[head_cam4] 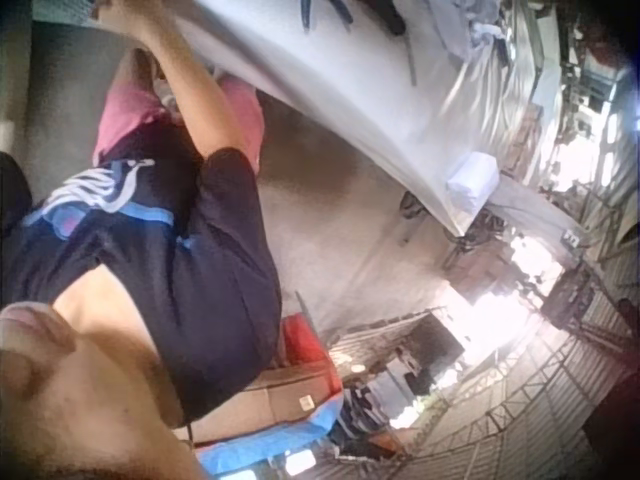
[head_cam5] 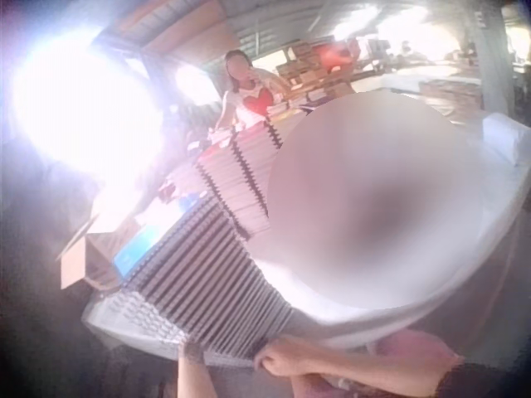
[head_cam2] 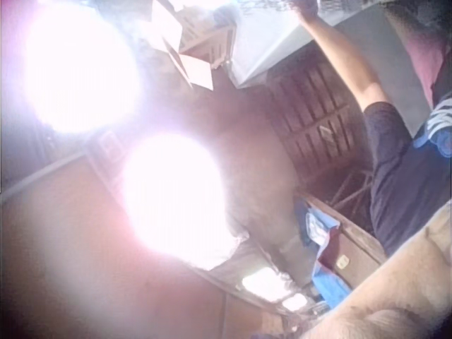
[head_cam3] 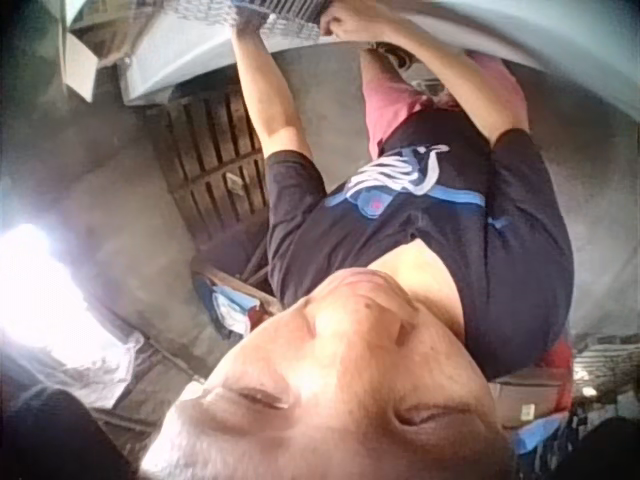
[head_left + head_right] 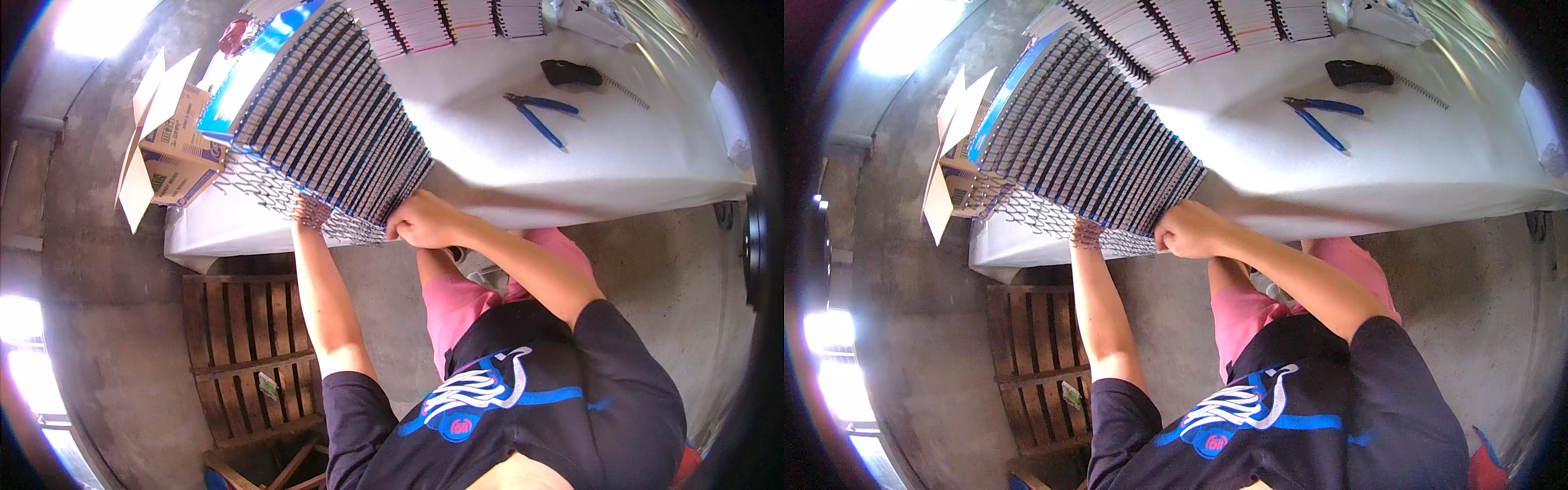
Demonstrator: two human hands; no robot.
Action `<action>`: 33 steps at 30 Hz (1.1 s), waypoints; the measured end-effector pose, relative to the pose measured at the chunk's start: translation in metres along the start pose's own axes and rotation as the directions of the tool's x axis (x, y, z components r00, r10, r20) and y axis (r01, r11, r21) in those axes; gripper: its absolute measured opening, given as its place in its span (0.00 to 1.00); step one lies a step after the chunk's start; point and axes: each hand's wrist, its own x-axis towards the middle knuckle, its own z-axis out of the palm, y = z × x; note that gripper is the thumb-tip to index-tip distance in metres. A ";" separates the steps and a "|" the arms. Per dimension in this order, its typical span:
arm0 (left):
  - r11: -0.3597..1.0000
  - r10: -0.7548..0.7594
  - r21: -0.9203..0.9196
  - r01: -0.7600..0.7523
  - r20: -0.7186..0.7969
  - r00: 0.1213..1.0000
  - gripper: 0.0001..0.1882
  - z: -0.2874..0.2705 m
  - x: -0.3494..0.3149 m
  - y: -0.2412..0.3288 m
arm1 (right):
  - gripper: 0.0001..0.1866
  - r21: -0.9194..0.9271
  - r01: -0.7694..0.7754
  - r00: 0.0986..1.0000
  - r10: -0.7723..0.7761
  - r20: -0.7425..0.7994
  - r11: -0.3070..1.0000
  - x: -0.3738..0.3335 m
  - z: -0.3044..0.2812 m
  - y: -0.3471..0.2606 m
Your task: The person uses pliers to trim and tuck the ends of the spiral wires on a stack of notebooks.
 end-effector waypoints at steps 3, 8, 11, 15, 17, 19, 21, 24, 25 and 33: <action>0.992 -0.082 -0.094 0.080 -0.020 0.996 0.47 0.003 0.002 0.004 | 0.12 -0.158 -0.108 0.993 0.115 0.038 0.982 0.018 0.010 -0.008; 0.958 -0.155 -0.254 0.134 -0.065 0.986 0.52 0.014 -0.004 0.000 | 0.12 -0.174 -0.136 0.967 0.169 0.192 0.975 0.025 -0.004 -0.013; 0.922 -0.202 -0.359 0.146 -0.121 0.972 0.55 0.017 -0.015 0.001 | 0.12 -0.011 0.049 0.946 -0.042 0.321 0.999 0.005 -0.025 -0.002; 0.845 -0.191 -0.532 0.046 -0.222 0.956 0.60 0.020 -0.051 0.014 | 0.13 -0.219 -0.143 0.962 0.084 -0.259 0.965 -0.054 -0.111 0.002; 0.783 0.240 -0.549 -0.292 -0.166 0.956 0.57 0.024 -0.079 0.006 | 0.24 -0.565 -0.471 0.850 0.178 -0.495 0.677 -0.081 -0.152 0.014; 0.715 0.376 -0.507 -0.481 -0.301 0.876 0.51 0.038 -0.105 -0.002 | 0.34 -0.669 -0.655 0.755 0.270 -0.597 0.352 -0.096 -0.167 0.025; 0.807 0.449 -0.282 -0.519 -0.277 0.849 0.43 0.039 -0.126 -0.028 | 0.41 -0.700 -0.683 0.721 0.348 -0.599 0.209 -0.105 -0.162 0.059; 0.923 0.325 -0.144 -0.356 -0.202 0.924 0.39 0.066 -0.153 -0.049 | 0.43 -0.662 -0.691 0.712 0.427 -0.557 0.290 -0.100 -0.161 0.071; 0.949 0.290 -0.070 -0.306 -0.176 0.941 0.38 0.076 -0.158 -0.054 | 0.43 -0.657 -0.696 0.704 0.454 -0.546 0.289 -0.099 -0.162 0.070; 0.939 0.293 -0.039 -0.343 -0.435 0.852 0.11 0.115 -0.154 -0.064 | 0.32 -0.721 -0.500 0.862 0.198 -0.466 0.479 -0.070 -0.128 0.066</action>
